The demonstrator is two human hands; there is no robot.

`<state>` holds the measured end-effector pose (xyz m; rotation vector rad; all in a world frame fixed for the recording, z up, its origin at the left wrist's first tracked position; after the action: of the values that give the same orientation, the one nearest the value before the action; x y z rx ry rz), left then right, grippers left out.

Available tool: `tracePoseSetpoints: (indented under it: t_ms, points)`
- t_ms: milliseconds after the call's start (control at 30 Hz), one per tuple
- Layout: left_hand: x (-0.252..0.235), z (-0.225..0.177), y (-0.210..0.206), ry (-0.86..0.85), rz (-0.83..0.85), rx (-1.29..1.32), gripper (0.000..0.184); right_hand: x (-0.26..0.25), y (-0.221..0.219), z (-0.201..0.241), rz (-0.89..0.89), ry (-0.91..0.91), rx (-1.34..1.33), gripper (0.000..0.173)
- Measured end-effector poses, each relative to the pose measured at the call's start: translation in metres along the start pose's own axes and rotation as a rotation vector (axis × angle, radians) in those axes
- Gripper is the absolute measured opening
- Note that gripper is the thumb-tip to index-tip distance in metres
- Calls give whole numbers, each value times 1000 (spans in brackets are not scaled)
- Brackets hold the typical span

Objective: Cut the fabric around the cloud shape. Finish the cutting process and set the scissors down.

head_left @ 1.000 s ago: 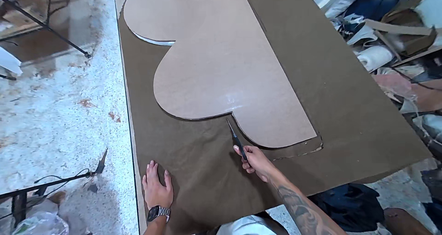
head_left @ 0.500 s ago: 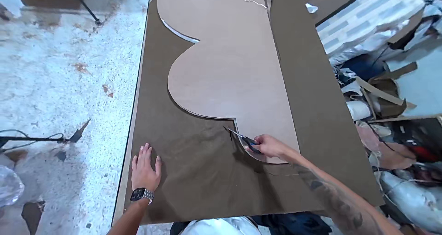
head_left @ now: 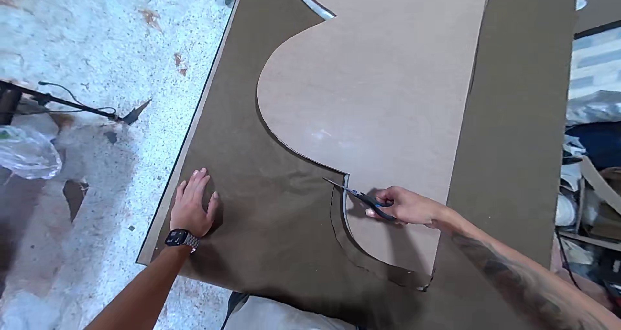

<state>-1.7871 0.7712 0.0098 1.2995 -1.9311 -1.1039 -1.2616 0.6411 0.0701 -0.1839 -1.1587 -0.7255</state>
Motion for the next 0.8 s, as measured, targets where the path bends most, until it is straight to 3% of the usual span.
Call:
tracePoseSetpoints:
  t_ms: [133,300,433,600,800]
  points:
    - [-3,0,1,-7,1,-9,63,-16,14,7,32,42,174,45]
    - [-4,4,0,15,33,-25,63,-23,8,5,89,34,-1,42]
    - [-4,4,2,10,29,-26,63,-29,12,18,48,59,65,48]
    - [-3,3,2,-5,7,-30,62,-30,10,20,93,49,-30,41]
    - [-4,6,3,-13,3,-38,63,-36,-6,39,75,48,-22,45]
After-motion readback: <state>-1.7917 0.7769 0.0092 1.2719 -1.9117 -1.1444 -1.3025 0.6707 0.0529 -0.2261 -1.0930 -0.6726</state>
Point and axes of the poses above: each hand's wrist, its own x-axis away from the middle knuckle, its own y-axis out of the back of the hand, z = x × y, the point moved 8 cm from there along -x, towards the middle knuckle, and after that the axes turned 13 degrees about x, right-handed, at the moved point
